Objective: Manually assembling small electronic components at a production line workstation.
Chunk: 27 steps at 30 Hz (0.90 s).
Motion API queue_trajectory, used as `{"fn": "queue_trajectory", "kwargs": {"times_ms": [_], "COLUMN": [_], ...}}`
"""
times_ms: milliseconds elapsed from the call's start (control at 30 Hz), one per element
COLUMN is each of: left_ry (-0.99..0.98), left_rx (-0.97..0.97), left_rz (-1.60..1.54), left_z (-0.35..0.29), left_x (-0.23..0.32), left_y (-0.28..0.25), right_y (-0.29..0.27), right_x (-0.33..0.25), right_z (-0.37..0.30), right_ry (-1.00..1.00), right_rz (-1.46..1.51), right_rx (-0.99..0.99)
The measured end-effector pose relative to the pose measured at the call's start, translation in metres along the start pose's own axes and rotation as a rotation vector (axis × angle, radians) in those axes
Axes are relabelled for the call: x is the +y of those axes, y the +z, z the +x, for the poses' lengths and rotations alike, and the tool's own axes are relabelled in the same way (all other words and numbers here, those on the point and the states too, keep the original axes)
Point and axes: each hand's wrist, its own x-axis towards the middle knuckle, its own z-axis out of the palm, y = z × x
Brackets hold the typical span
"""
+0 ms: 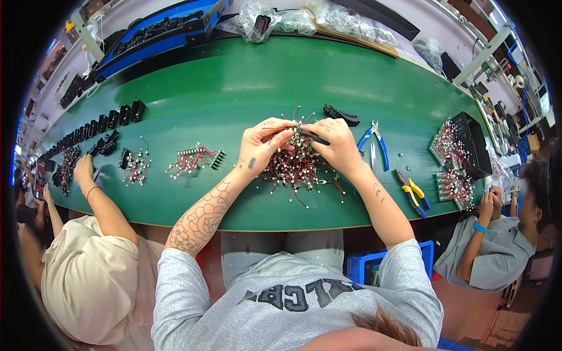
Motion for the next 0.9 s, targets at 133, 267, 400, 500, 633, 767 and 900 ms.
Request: {"fn": "queue_trajectory", "kwargs": {"times_ms": [133,267,400,500,633,767,900], "left_ry": [-0.027,-0.059,-0.127,-0.153,0.017,0.172,0.106], "left_rx": [-0.01,-0.027,-0.034,-0.014,-0.089,-0.164,-0.13], "left_rz": [-0.046,-0.097,-0.166,-0.136,0.296,0.687,0.612], "left_z": [0.0,0.002,0.005,0.007,0.01,0.01,0.008], "left_x": [-0.002,-0.003,-0.001,0.002,0.009,0.016,0.02], "left_y": [-0.001,-0.003,-0.006,-0.012,-0.025,-0.025,-0.014], "right_y": [0.002,0.004,0.004,-0.002,-0.015,-0.02,-0.02], "right_x": [0.0,-0.001,-0.001,0.0,0.005,0.01,0.011], "right_z": [-0.001,-0.001,0.0,0.001,0.002,0.005,0.004], "right_ry": [0.001,-0.004,-0.03,0.019,0.011,-0.018,-0.044], "right_rz": [0.004,0.02,0.049,0.12,-0.091,-0.336,-0.358], "right_rx": [-0.001,0.004,0.04,0.018,0.028,0.057,0.099]}}
